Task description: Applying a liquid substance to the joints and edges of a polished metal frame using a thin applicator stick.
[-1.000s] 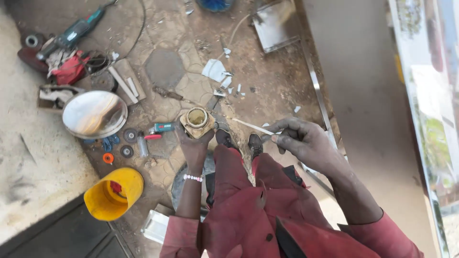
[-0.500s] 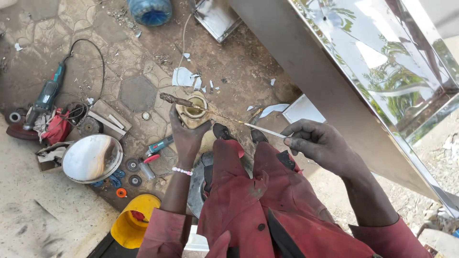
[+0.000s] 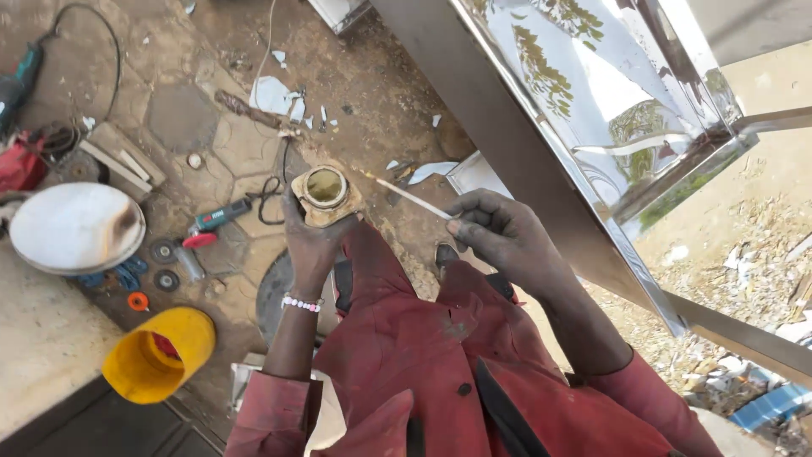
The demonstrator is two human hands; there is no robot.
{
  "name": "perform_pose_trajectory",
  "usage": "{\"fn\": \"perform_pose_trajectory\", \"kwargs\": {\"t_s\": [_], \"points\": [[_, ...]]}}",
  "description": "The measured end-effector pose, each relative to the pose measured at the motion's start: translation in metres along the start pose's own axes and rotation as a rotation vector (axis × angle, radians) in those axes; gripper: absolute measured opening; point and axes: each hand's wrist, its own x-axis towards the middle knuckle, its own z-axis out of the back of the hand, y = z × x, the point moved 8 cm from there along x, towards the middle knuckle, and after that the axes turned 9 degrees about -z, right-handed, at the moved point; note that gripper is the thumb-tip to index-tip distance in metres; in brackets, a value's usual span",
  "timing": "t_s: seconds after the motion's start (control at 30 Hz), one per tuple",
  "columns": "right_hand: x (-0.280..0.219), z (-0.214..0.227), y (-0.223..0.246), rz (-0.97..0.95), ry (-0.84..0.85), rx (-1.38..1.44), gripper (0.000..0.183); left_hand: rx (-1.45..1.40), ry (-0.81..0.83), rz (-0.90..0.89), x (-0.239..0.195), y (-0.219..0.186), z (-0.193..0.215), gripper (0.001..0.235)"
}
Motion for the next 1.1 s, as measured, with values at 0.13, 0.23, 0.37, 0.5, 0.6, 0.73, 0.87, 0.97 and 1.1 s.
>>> {"fn": "perform_pose_trajectory", "kwargs": {"t_s": [0.13,0.23,0.37,0.5,0.6,0.73,0.87,0.97,1.1], "points": [[-0.035,0.018,-0.016,0.003,0.086,-0.03,0.023,0.047,-0.101,0.122,-0.086,-0.008,-0.039,0.112],[-0.057,0.029,-0.03,-0.003,0.112,-0.038,0.02,-0.027,-0.172,0.107,-0.132,-0.011,-0.053,0.107],[-0.074,0.039,-0.048,-0.032,0.113,-0.12,0.021,-0.006,-0.164,0.148,-0.172,-0.005,-0.06,0.104],[-0.09,0.038,-0.056,-0.029,0.116,-0.169,0.021,-0.032,-0.206,0.169,-0.195,0.001,-0.052,0.104],[-0.102,0.042,-0.066,-0.016,0.064,-0.18,0.019,-0.063,-0.215,0.112,-0.208,0.02,-0.05,0.103],[-0.115,0.039,-0.075,-0.035,0.015,-0.175,0.021,-0.072,-0.185,0.115,-0.215,0.02,-0.045,0.101],[-0.132,0.03,-0.081,-0.049,-0.02,-0.167,0.02,-0.05,-0.131,0.108,-0.227,0.003,-0.03,0.102],[-0.137,0.023,-0.091,-0.04,-0.016,-0.153,0.019,-0.039,-0.068,0.112,-0.238,0.003,-0.022,0.102],[-0.142,0.026,-0.108,0.024,0.014,-0.146,0.02,-0.033,0.058,0.089,-0.257,-0.001,-0.02,0.101]]}}
